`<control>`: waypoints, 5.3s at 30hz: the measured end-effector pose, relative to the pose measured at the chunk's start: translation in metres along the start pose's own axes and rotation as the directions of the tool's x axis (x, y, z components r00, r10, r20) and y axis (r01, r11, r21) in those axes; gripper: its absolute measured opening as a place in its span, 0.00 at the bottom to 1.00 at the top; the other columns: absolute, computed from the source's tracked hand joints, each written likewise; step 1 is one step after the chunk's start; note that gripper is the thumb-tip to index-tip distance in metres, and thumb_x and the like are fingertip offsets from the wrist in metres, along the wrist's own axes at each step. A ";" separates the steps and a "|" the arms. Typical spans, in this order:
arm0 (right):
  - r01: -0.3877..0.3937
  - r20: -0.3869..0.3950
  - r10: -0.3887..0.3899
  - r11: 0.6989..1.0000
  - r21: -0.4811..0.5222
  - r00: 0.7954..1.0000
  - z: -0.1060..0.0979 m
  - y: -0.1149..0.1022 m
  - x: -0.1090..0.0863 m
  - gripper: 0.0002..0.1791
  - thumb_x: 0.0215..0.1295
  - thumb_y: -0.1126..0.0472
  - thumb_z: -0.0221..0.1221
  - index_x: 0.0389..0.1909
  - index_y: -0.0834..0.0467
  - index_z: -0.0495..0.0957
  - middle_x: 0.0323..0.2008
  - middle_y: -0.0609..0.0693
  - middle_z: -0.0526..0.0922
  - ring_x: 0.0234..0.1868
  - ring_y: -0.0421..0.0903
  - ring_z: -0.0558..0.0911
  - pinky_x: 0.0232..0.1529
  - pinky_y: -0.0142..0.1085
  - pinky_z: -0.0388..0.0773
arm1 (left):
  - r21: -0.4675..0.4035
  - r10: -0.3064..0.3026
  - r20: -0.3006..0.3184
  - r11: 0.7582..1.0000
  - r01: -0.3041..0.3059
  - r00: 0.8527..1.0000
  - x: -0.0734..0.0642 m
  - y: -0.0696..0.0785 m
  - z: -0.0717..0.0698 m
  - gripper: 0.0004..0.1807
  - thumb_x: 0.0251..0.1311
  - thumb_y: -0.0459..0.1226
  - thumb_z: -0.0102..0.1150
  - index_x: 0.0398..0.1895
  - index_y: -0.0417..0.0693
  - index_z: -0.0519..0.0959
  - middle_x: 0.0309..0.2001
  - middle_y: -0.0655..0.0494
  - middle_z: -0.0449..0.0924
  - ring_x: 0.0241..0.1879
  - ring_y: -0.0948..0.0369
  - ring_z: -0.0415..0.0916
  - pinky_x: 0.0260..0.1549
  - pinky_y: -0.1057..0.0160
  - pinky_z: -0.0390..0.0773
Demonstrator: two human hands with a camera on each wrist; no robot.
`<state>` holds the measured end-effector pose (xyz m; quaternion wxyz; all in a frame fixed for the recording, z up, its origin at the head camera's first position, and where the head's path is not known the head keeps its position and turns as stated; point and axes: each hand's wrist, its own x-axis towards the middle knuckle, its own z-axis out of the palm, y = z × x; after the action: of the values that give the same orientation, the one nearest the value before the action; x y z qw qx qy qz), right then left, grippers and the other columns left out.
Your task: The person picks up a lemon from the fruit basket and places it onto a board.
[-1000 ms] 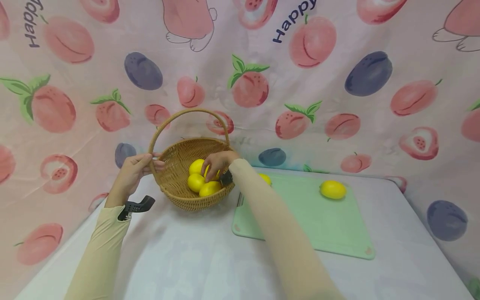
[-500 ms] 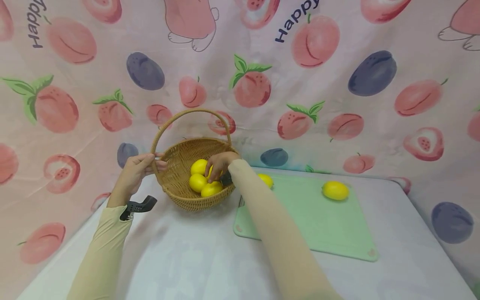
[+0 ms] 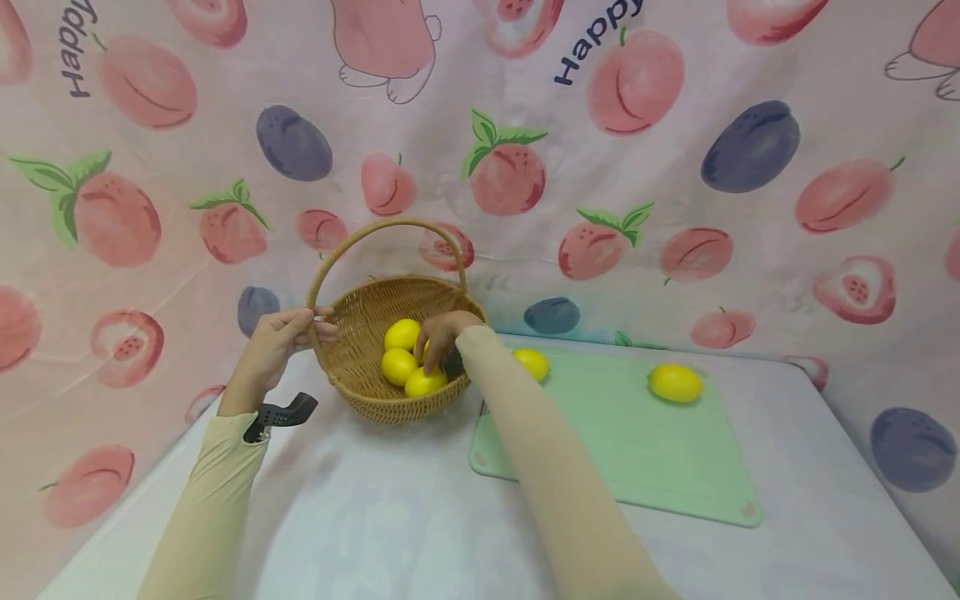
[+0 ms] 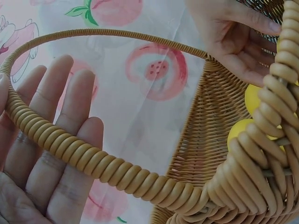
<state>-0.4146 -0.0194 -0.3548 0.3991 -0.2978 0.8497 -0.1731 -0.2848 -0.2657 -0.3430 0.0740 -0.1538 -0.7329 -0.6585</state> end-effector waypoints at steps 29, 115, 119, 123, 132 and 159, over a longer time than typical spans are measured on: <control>0.133 0.031 -0.131 0.989 -0.065 0.991 0.016 -0.021 0.004 0.19 0.57 0.65 0.65 0.51 0.55 0.78 0.58 0.53 0.76 0.58 0.46 0.74 0.53 0.34 0.77 | 0.005 0.001 -0.004 1.000 -0.001 1.000 -0.001 0.001 0.002 0.15 0.70 0.43 0.46 0.41 0.47 0.82 0.29 0.67 0.86 0.34 0.68 0.84 0.41 0.70 0.81; 0.296 -0.142 -0.284 0.952 0.075 0.948 0.015 -0.019 0.000 0.28 0.53 0.57 0.68 0.57 0.52 0.75 0.62 0.53 0.72 0.67 0.52 0.67 0.66 0.44 0.66 | 0.005 0.011 0.018 1.000 -0.012 1.000 -0.001 0.000 0.002 0.13 0.71 0.42 0.44 0.37 0.61 0.82 0.30 0.67 0.86 0.34 0.68 0.84 0.42 0.70 0.81; 0.311 -0.158 -0.297 0.948 0.072 0.942 0.011 -0.020 -0.002 0.26 0.53 0.56 0.68 0.55 0.51 0.76 0.60 0.50 0.75 0.65 0.51 0.68 0.65 0.45 0.67 | 0.013 0.005 0.011 1.000 -0.005 1.000 -0.001 -0.001 0.001 0.14 0.71 0.42 0.44 0.37 0.62 0.82 0.29 0.67 0.86 0.34 0.68 0.84 0.42 0.70 0.81; 0.325 -0.174 -0.310 0.943 0.066 0.935 0.008 -0.023 -0.006 0.26 0.52 0.56 0.69 0.54 0.51 0.77 0.60 0.49 0.75 0.64 0.50 0.68 0.64 0.45 0.68 | 0.019 0.006 0.005 1.000 -0.006 1.000 -0.001 0.000 0.000 0.14 0.71 0.42 0.43 0.37 0.63 0.81 0.29 0.68 0.85 0.33 0.68 0.84 0.41 0.71 0.80; 0.352 -0.193 -0.346 0.936 -0.006 0.918 0.004 -0.030 -0.018 0.25 0.53 0.54 0.68 0.55 0.49 0.77 0.58 0.45 0.77 0.62 0.48 0.71 0.64 0.43 0.68 | 0.016 0.009 -0.007 1.000 -0.009 1.000 -0.002 0.001 0.001 0.14 0.71 0.42 0.44 0.36 0.63 0.81 0.29 0.68 0.85 0.33 0.69 0.84 0.40 0.71 0.81; 0.549 -0.397 -0.464 0.826 0.128 0.792 0.000 0.002 -0.053 0.28 0.54 0.68 0.66 0.58 0.63 0.72 0.59 0.59 0.76 0.56 0.52 0.79 0.54 0.37 0.78 | -0.003 0.020 -0.009 1.000 -0.020 1.000 -0.003 0.001 0.002 0.19 0.70 0.42 0.45 0.45 0.35 0.78 0.29 0.67 0.86 0.33 0.68 0.84 0.40 0.69 0.82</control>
<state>-0.3888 0.0167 -0.3249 0.2128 -0.4305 0.7677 -0.4242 -0.2818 -0.2642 -0.3432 0.0836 -0.1581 -0.7301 -0.6596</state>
